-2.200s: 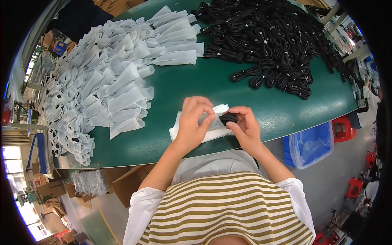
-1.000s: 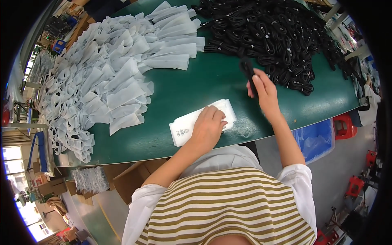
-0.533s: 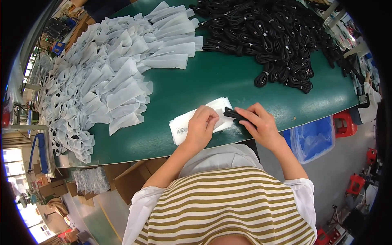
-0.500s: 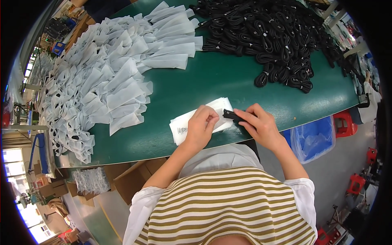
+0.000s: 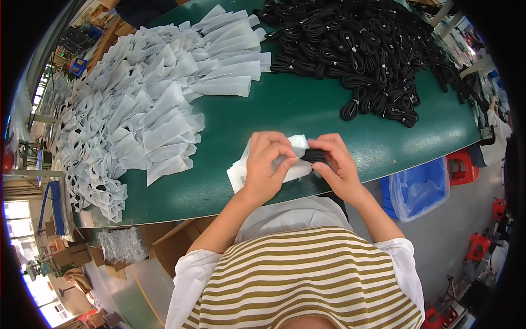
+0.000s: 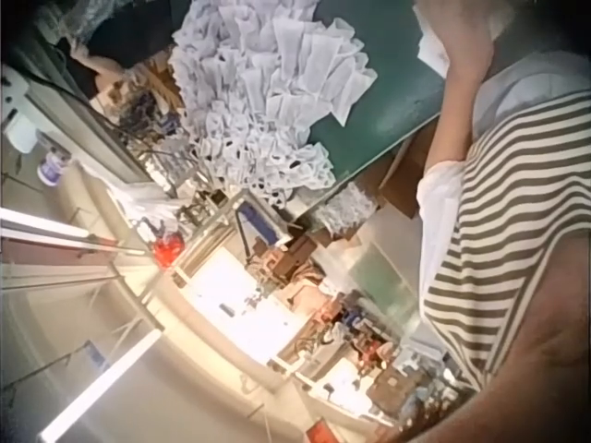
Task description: Packaging black electronic cables into small white plastic bags at a factory workbench.
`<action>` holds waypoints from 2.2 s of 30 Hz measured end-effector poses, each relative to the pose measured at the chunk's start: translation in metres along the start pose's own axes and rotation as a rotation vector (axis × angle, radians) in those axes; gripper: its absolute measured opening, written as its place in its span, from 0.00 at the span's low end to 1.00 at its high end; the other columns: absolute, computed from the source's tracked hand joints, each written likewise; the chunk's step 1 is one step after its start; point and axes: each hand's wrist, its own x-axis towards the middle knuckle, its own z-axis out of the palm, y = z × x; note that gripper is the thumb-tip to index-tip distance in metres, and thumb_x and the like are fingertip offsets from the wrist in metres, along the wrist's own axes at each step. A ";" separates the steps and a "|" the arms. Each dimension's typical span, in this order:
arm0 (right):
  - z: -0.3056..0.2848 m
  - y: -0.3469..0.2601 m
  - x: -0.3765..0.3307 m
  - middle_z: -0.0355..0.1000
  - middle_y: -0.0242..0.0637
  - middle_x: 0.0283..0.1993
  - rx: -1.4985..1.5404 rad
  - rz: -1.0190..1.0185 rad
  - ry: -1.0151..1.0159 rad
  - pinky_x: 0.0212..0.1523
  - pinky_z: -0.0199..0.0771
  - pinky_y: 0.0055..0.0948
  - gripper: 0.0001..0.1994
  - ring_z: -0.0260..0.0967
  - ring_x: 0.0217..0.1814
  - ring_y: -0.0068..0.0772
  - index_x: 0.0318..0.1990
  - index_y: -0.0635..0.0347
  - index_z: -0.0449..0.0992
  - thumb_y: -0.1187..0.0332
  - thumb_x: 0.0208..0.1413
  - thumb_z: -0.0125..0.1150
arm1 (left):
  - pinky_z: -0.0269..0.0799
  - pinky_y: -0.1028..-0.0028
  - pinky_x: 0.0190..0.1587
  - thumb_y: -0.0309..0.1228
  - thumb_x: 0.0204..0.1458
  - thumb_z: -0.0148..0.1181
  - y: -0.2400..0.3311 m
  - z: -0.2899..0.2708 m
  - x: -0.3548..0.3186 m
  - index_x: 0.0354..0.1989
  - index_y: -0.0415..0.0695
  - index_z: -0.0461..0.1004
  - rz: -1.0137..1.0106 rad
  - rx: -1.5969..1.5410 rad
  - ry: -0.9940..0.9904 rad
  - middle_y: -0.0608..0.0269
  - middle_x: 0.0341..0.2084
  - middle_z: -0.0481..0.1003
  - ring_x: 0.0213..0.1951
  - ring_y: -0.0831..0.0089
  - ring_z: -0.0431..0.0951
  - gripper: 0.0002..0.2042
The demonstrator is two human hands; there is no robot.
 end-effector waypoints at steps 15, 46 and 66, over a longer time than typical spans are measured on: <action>-0.073 0.058 0.037 0.67 0.45 0.37 -1.239 0.317 0.223 0.33 0.75 0.41 0.16 0.72 0.31 0.49 0.53 0.54 0.74 0.63 0.58 0.63 | 0.70 0.70 0.46 0.28 0.57 0.59 -0.041 -0.057 0.074 0.40 0.38 0.73 -0.151 0.129 0.284 0.56 0.38 0.76 0.41 0.66 0.75 0.07; -0.022 0.008 -0.013 0.69 0.38 0.40 0.043 0.333 -0.084 0.38 0.69 0.25 0.07 0.68 0.39 0.30 0.42 0.63 0.76 0.79 0.57 0.59 | 0.66 0.72 0.43 0.21 0.48 0.64 -0.009 0.006 -0.003 0.30 0.42 0.74 0.019 0.075 -0.110 0.64 0.36 0.72 0.41 0.66 0.68 0.05; 0.024 0.013 0.025 0.68 0.42 0.48 0.105 0.064 0.090 0.46 0.73 0.28 0.09 0.71 0.44 0.32 0.42 0.65 0.76 0.83 0.54 0.62 | 0.64 0.70 0.52 0.24 0.51 0.65 -0.016 -0.023 0.015 0.33 0.42 0.75 -0.166 -0.175 -0.066 0.62 0.41 0.71 0.47 0.66 0.69 0.04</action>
